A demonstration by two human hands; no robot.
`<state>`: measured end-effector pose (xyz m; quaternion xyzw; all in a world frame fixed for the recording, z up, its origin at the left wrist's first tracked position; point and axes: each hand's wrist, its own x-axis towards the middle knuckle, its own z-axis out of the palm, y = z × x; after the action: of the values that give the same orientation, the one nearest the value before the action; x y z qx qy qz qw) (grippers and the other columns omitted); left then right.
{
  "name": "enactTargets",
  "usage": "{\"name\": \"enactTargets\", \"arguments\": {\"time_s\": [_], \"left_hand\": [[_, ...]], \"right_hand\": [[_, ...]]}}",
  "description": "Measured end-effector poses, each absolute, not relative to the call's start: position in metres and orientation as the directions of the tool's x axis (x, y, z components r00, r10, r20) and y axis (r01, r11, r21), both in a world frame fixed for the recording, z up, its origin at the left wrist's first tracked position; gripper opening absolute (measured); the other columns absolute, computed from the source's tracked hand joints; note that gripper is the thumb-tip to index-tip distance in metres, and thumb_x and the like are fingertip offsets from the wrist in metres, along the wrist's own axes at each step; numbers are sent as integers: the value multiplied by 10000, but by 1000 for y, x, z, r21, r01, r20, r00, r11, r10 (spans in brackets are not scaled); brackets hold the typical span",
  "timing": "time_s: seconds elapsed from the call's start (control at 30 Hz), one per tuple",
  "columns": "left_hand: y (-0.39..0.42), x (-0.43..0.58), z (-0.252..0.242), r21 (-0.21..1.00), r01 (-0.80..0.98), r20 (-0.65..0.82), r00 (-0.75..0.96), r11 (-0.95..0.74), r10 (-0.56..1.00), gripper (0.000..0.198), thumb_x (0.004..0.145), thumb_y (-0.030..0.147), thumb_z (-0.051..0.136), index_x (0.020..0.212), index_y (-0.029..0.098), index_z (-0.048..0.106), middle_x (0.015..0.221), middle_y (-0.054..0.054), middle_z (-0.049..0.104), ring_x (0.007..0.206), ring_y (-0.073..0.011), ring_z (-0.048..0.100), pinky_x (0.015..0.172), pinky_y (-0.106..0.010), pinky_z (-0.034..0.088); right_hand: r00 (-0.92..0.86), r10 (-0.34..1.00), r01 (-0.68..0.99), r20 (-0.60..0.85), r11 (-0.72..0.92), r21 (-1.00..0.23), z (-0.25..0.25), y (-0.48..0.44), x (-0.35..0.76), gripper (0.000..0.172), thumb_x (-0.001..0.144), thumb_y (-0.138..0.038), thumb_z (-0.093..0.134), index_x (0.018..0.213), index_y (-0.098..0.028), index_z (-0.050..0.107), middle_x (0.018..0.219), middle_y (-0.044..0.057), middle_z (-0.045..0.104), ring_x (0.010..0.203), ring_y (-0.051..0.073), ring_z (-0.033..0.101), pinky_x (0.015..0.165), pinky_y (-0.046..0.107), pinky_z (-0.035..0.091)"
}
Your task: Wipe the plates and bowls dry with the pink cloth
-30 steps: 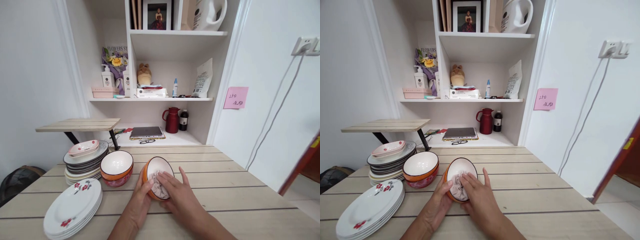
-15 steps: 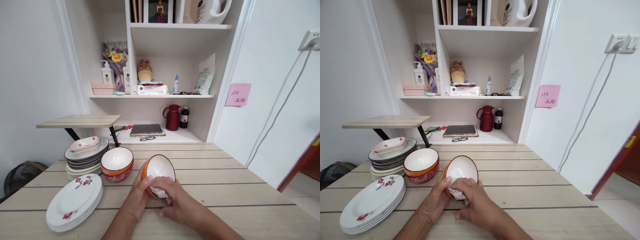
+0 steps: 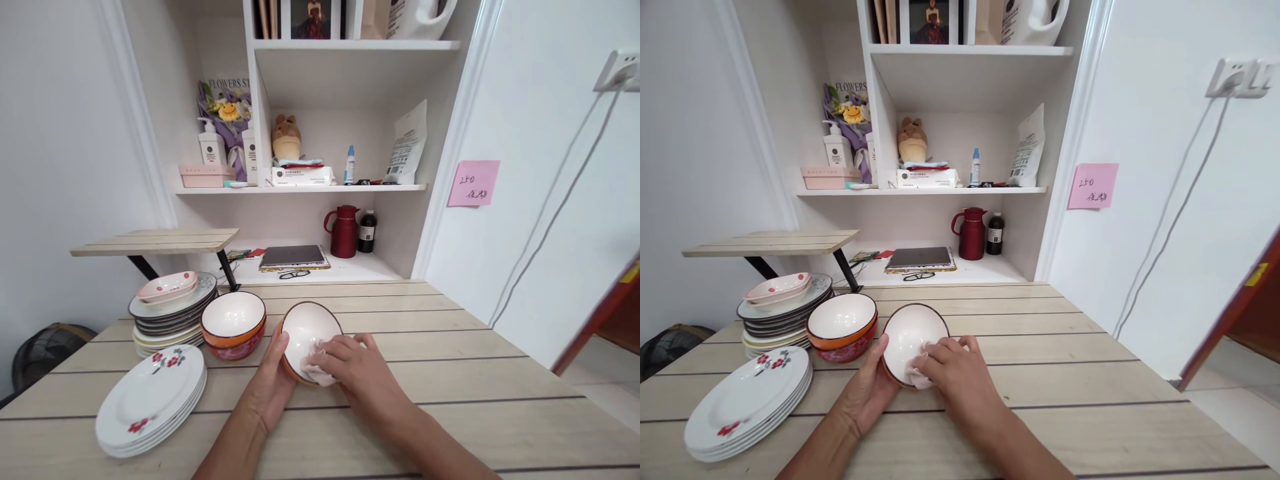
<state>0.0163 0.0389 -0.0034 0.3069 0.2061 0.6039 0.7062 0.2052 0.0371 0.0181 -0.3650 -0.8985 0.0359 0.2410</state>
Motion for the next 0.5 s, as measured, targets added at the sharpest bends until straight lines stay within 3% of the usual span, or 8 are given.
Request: {"name": "enactTargets", "arguments": {"time_s": [0.07,0.17,0.33,0.4,0.5], "left_hand": [[41,16,-5,665,-744,91,170,67,981,669,901,444,610,1498,308,340,1433,-92,542,1252,-281,547,1074,-438,396],[42,16,-7,677,-734,93,145,44,985,733,883,471,627,1511,395,257,1506,-59,460,1294,-265,514,1101,-440,370],[37,25,-6,761,-649,164,178,-9,970,1006,808,432,732,1542,396,46,1535,-84,414,1364,-260,440,1162,-416,278],[34,29,-5,795,-606,168,202,-11,965,1051,822,373,734,1542,382,-32,1532,-98,415,1370,-253,433,1170,-409,261],[31,32,-2,810,-586,139,157,-21,978,953,888,365,653,1540,389,-41,1521,-87,432,1363,-247,443,1155,-407,285]], "right_hand": [[-593,683,620,427,725,-299,14,37,202,617,810,20,514,1228,-430,571,1310,-53,637,1147,212,546,875,388,329],[-569,693,588,443,720,-370,9,37,198,658,763,40,510,1226,-421,584,1290,-45,641,1142,216,535,867,366,338],[-436,795,577,422,607,-547,6,33,188,454,842,-70,535,1205,-335,591,1169,-1,678,1029,225,566,877,372,390],[-414,809,584,419,588,-559,4,31,184,413,865,-95,525,1202,-324,593,1151,6,681,1004,231,571,876,385,404],[-427,788,614,443,613,-497,2,30,182,507,837,-44,494,1237,-344,581,1199,4,666,1019,234,570,882,395,414]]}}
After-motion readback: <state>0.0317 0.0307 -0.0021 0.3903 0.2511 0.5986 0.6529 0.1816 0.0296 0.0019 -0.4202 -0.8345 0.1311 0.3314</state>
